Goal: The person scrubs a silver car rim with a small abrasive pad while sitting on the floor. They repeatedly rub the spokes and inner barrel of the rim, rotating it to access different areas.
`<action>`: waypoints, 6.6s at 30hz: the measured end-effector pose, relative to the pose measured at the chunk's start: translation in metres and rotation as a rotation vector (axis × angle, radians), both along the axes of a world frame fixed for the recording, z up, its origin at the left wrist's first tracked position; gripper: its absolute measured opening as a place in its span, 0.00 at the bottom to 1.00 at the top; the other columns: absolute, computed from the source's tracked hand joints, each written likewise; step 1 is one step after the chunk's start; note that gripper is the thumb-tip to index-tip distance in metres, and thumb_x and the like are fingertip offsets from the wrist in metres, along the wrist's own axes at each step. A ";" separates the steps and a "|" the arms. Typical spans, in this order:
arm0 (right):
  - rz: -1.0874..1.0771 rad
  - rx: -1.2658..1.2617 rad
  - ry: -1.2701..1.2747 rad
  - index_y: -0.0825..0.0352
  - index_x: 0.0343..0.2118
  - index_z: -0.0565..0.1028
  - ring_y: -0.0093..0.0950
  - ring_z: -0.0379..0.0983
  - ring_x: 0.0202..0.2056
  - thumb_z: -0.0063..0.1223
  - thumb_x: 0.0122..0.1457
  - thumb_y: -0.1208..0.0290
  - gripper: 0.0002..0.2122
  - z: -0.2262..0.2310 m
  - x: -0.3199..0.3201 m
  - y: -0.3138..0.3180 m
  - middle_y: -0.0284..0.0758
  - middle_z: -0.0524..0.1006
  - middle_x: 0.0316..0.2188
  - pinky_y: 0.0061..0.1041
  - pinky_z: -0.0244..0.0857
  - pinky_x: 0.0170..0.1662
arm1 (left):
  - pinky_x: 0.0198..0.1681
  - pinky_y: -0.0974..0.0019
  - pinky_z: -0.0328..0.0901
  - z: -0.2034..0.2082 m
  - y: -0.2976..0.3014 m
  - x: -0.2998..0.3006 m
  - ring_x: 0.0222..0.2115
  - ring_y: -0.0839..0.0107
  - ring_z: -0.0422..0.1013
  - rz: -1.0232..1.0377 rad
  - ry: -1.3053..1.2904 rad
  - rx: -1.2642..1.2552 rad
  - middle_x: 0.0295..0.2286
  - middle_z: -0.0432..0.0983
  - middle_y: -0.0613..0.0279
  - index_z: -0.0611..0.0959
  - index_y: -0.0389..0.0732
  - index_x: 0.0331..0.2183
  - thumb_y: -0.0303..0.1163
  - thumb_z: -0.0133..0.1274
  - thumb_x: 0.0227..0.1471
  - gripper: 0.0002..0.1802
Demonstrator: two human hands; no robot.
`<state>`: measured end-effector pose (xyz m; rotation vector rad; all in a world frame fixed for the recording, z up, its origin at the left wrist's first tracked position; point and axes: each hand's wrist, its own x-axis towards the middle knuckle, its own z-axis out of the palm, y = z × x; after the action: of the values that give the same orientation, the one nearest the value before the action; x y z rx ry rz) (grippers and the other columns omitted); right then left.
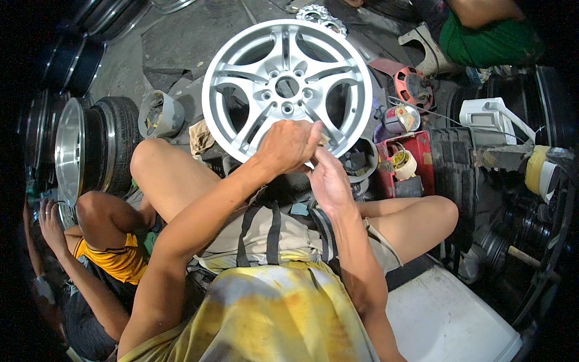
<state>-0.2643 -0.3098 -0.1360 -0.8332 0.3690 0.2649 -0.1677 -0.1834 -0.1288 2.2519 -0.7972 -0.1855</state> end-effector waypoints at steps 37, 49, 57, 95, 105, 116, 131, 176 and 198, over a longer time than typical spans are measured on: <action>0.207 -1.147 -0.490 0.72 0.41 0.71 0.56 0.75 0.36 0.51 0.58 0.83 0.08 -0.069 0.085 0.179 0.53 0.78 0.33 0.47 0.67 0.39 | 0.27 0.68 0.65 0.077 0.243 0.156 0.19 0.76 0.69 0.735 -0.009 -0.185 0.15 0.75 0.63 0.88 0.38 0.25 0.56 0.46 0.65 0.33; 0.286 -1.175 -0.452 0.70 0.35 0.66 0.59 0.75 0.35 0.46 0.54 0.87 0.08 -0.086 0.114 0.195 0.55 0.76 0.30 0.52 0.65 0.37 | 0.22 0.74 0.54 0.071 0.244 0.167 0.17 0.83 0.60 0.628 0.040 -0.213 0.15 0.67 0.73 0.82 0.41 0.23 0.56 0.50 0.65 0.30; 0.135 -1.142 -0.379 0.71 0.30 0.65 0.55 0.73 0.26 0.50 0.61 0.84 0.06 -0.086 0.129 0.211 0.54 0.71 0.20 0.38 0.66 0.29 | 0.22 0.74 0.54 0.073 0.233 0.161 0.17 0.84 0.60 0.605 0.033 -0.160 0.14 0.66 0.73 0.83 0.40 0.23 0.56 0.49 0.65 0.30; -0.085 -1.229 -0.218 0.70 0.31 0.76 0.53 0.78 0.34 0.51 0.59 0.75 0.05 -0.096 0.217 0.223 0.53 0.79 0.27 0.45 0.69 0.40 | 0.20 0.74 0.53 0.079 0.203 0.159 0.16 0.84 0.60 0.506 0.075 -0.220 0.14 0.66 0.74 0.84 0.39 0.24 0.56 0.51 0.64 0.30; -0.067 -1.086 -0.278 0.70 0.27 0.73 0.48 0.76 0.26 0.48 0.61 0.75 0.06 -0.100 0.186 0.220 0.49 0.77 0.22 0.40 0.69 0.35 | 0.21 0.75 0.53 0.077 0.210 0.164 0.16 0.85 0.60 0.551 0.132 -0.183 0.15 0.68 0.73 0.87 0.38 0.29 0.57 0.51 0.64 0.31; 0.103 -1.175 -0.679 0.73 0.36 0.70 0.54 0.77 0.37 0.52 0.55 0.86 0.07 -0.089 0.122 0.199 0.55 0.78 0.34 0.46 0.69 0.35 | 0.39 0.69 0.65 0.037 0.248 0.183 0.33 0.72 0.69 0.530 0.157 0.081 0.31 0.74 0.61 0.79 0.37 0.51 0.54 0.48 0.63 0.30; -0.197 -1.117 -0.358 0.69 0.28 0.76 0.53 0.78 0.31 0.49 0.55 0.83 0.04 -0.084 0.203 0.232 0.50 0.79 0.25 0.46 0.69 0.37 | 0.57 0.53 0.66 -0.064 0.235 0.170 0.51 0.45 0.72 0.115 -0.088 0.226 0.51 0.76 0.45 0.74 0.35 0.56 0.24 0.53 0.55 0.25; 1.381 -1.428 -1.009 0.66 0.39 0.83 0.42 0.80 0.39 0.51 0.63 0.66 0.11 -0.036 0.188 0.118 0.40 0.81 0.40 0.37 0.73 0.44 | 0.43 0.47 0.73 0.065 0.265 0.173 0.37 0.38 0.78 0.664 -0.086 -0.151 0.31 0.80 0.32 0.87 0.32 0.29 0.29 0.55 0.49 0.11; 1.889 -1.867 -1.890 0.60 0.52 0.78 0.27 0.80 0.28 0.49 0.64 0.72 0.14 -0.024 0.298 0.125 0.31 0.79 0.35 0.31 0.72 0.30 | 0.44 0.45 0.72 0.080 0.271 0.159 0.39 0.38 0.78 0.650 -0.053 -0.082 0.35 0.80 0.31 0.85 0.31 0.32 0.30 0.60 0.49 0.11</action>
<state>0.0339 -0.1848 -0.1598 1.7986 1.8606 -0.4710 -0.0082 0.0871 -0.0490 2.3187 -0.0663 0.2116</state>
